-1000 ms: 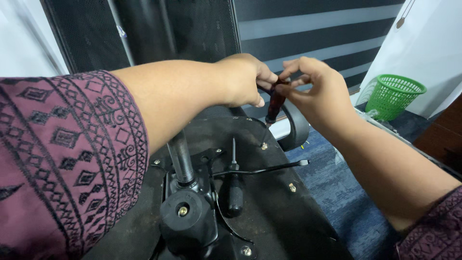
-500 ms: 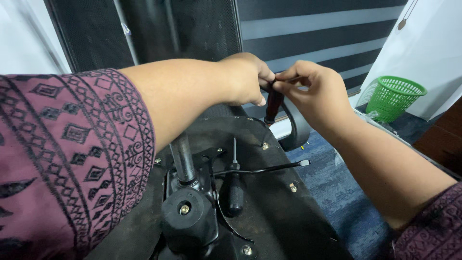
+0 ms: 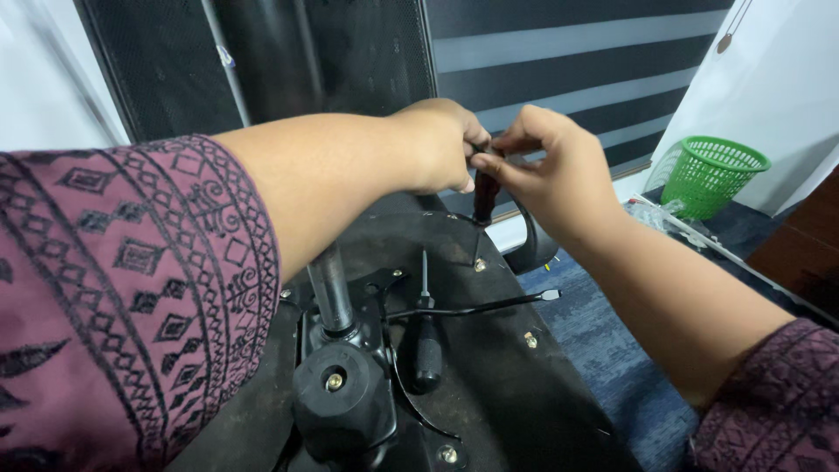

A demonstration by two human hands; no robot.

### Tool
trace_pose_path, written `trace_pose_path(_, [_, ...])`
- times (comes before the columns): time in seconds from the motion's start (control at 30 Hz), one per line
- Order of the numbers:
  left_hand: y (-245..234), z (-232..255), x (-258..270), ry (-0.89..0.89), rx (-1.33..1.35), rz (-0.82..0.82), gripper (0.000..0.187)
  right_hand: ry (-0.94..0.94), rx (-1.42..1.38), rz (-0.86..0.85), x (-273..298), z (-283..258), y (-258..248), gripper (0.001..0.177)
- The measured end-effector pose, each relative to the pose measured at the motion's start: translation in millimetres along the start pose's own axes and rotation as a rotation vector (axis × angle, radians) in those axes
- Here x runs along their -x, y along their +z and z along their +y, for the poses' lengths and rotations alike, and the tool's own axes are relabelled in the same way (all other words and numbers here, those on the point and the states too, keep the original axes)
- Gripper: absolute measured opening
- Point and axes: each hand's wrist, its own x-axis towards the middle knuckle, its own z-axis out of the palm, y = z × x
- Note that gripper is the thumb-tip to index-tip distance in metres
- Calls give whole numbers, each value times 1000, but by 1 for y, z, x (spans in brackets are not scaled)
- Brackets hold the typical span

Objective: The person uses a screwdriver to tighten screws on the underside of an office chair seat, securing the central gas-lift mechanism and the seat frame. The person works on multiple screws around the central column and the seat base.

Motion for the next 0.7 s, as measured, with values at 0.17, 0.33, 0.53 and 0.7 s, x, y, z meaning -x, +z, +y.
trace_pose_path(0.17, [1,1,1,-2,-4,31,61,6,-134,-36,1,-4,0,11])
trace_pose_path(0.33, [-1,3,6,-16,36,-13,56,29,145,68,2,-4,-1,22])
trace_pose_path(0.53, [-1,3,6,-21,56,-4,62,-46,-87,24,6,1,-2,8])
trace_pose_path(0.7, [-1,3,4,7,74,-7,62,-28,80,14,11,2,-4,13])
